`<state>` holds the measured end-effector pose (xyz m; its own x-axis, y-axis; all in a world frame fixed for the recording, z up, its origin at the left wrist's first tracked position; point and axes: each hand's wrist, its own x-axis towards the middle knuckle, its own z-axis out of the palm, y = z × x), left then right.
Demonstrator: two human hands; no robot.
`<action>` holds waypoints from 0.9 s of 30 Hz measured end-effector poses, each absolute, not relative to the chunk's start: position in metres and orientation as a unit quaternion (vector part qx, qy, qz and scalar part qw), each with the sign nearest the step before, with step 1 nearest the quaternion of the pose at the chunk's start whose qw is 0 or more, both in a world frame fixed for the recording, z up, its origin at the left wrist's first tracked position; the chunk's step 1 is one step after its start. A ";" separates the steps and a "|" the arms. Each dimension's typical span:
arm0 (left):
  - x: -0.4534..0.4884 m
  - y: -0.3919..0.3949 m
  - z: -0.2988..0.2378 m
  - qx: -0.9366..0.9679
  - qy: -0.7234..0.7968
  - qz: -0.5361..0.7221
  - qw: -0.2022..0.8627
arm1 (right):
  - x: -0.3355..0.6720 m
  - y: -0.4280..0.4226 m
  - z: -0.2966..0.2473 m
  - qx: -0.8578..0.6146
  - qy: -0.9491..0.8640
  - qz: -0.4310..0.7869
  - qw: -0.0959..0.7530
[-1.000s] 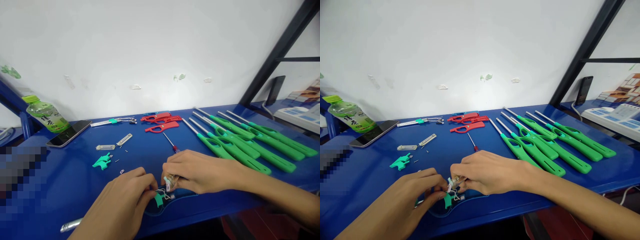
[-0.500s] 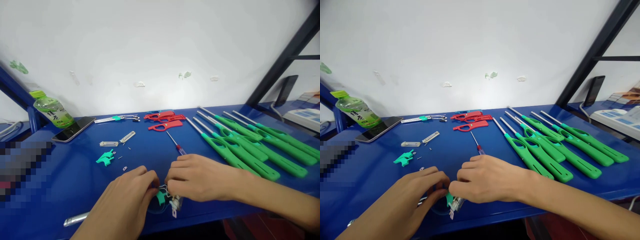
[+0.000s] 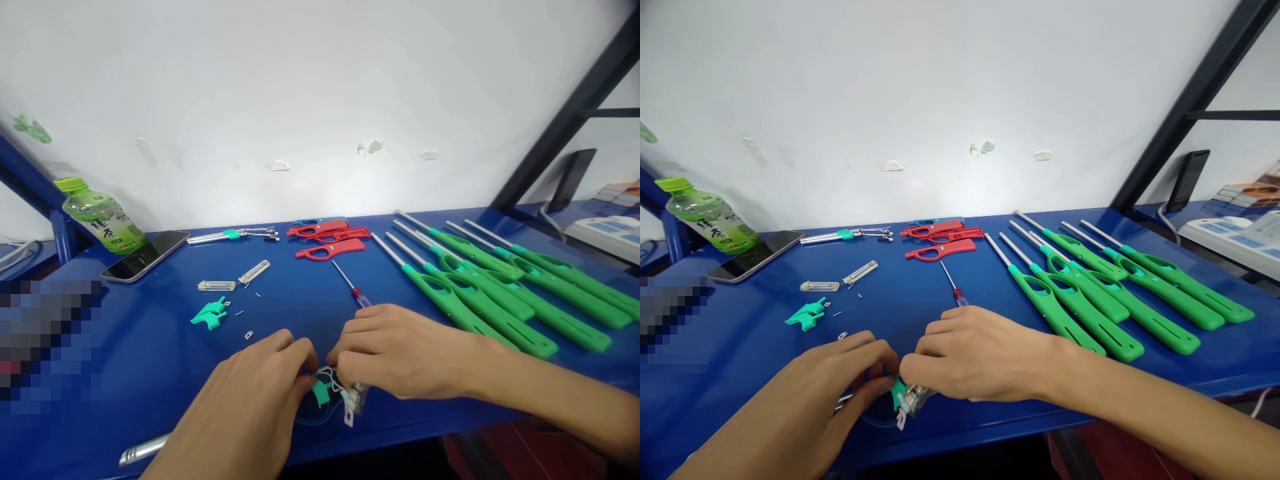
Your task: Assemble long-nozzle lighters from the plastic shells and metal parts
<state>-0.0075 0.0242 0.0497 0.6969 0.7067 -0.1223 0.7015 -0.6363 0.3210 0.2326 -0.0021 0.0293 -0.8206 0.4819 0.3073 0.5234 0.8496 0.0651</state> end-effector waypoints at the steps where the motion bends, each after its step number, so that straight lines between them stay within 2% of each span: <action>1: -0.007 0.024 0.050 0.905 0.389 0.008 0.173 | 0.233 -0.002 0.030 -0.265 -0.952 -0.065 0.138; 9: -0.009 0.022 0.047 0.908 0.386 0.016 0.165 | 0.235 -0.004 0.031 -0.312 -0.939 -0.015 0.143; 27: -0.013 0.010 0.047 0.918 0.380 -0.036 0.104 | 0.230 -0.006 0.016 -0.356 -0.909 -0.006 0.215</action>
